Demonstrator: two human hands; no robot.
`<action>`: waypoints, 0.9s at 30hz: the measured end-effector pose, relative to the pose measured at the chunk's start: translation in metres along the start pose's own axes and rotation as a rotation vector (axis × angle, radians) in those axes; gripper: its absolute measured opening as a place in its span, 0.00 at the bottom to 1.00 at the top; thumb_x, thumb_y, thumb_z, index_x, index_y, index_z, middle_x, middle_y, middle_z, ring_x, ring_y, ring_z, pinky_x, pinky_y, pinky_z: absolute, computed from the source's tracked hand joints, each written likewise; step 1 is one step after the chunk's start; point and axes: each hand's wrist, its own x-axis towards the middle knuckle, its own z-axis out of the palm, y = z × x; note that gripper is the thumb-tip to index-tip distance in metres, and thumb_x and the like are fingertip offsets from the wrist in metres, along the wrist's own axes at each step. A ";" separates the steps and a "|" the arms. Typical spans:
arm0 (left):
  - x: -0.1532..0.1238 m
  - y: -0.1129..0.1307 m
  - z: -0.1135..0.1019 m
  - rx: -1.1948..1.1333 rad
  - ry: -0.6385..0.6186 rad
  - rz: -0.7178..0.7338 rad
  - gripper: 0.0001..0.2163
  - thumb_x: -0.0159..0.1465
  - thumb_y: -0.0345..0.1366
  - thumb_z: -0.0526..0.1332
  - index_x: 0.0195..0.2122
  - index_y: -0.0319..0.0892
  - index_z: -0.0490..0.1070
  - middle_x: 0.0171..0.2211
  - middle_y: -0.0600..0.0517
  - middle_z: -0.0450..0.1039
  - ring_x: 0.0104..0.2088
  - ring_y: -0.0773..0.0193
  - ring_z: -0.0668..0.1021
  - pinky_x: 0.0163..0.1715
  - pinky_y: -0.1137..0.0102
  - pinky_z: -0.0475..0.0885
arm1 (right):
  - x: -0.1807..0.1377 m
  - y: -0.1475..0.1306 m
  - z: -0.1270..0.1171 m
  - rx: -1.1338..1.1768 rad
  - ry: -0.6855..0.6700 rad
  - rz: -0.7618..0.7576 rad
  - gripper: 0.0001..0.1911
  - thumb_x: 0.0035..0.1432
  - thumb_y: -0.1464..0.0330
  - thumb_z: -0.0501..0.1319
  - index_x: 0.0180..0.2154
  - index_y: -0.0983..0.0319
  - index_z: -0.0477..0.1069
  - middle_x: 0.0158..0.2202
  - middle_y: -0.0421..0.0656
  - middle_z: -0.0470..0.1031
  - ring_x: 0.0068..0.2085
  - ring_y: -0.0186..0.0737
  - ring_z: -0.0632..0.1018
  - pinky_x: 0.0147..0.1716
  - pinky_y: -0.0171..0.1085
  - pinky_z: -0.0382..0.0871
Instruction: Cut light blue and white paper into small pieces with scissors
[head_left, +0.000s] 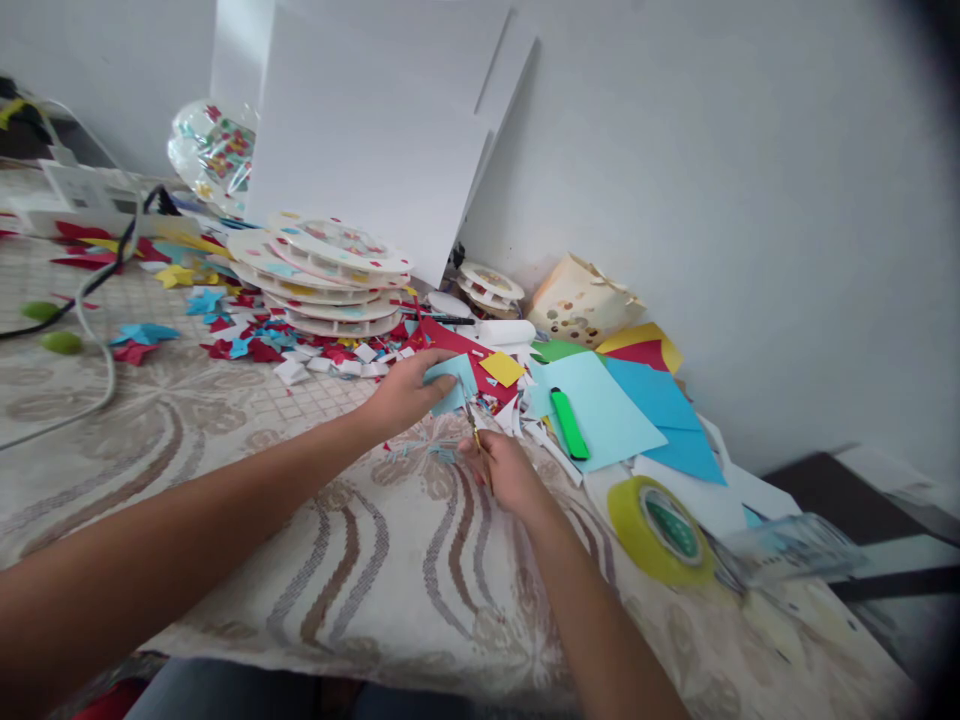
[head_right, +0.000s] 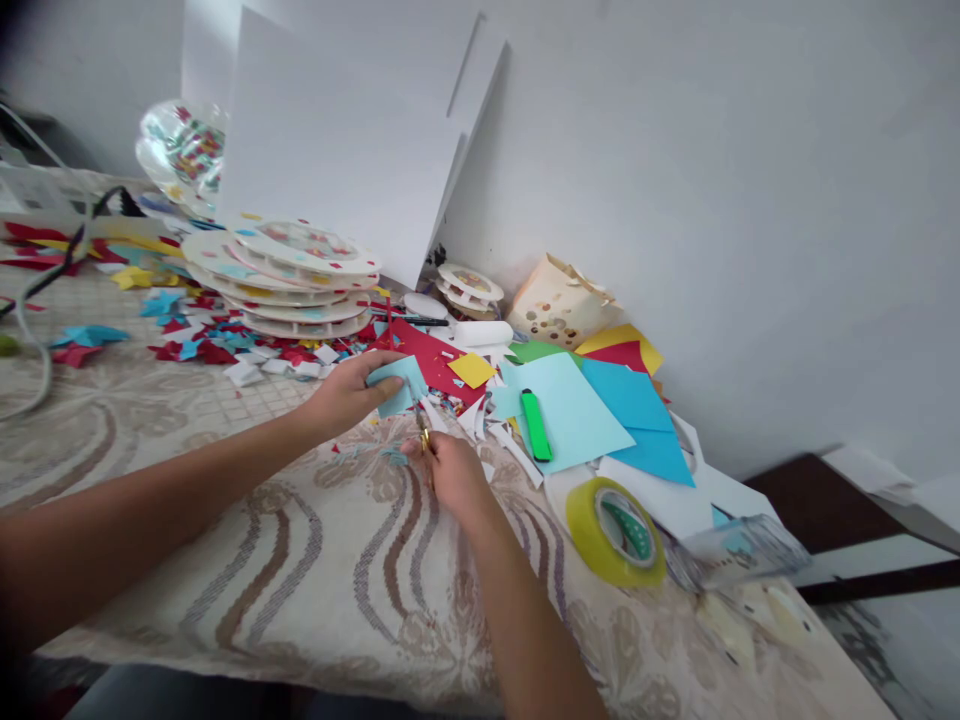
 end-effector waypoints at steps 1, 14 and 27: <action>0.000 0.000 0.000 0.002 0.002 -0.001 0.20 0.56 0.40 0.55 0.48 0.37 0.67 0.42 0.47 0.71 0.40 0.60 0.73 0.43 0.65 0.67 | 0.000 0.000 0.000 0.001 -0.002 0.001 0.24 0.57 0.51 0.48 0.24 0.63 0.65 0.15 0.38 0.64 0.20 0.32 0.67 0.21 0.30 0.54; 0.002 0.002 -0.008 0.007 0.142 -0.015 0.19 0.56 0.40 0.54 0.48 0.39 0.66 0.39 0.49 0.72 0.37 0.61 0.73 0.40 0.66 0.68 | -0.005 -0.002 0.000 -0.066 0.020 -0.050 0.21 0.59 0.51 0.45 0.28 0.61 0.60 0.22 0.39 0.64 0.27 0.35 0.67 0.27 0.32 0.57; -0.001 0.004 -0.007 0.037 0.113 0.065 0.20 0.57 0.40 0.54 0.50 0.40 0.64 0.40 0.49 0.71 0.37 0.63 0.73 0.39 0.67 0.68 | -0.011 -0.010 -0.005 -0.115 -0.003 -0.048 0.25 0.58 0.47 0.41 0.26 0.61 0.57 0.21 0.39 0.65 0.26 0.35 0.68 0.27 0.32 0.56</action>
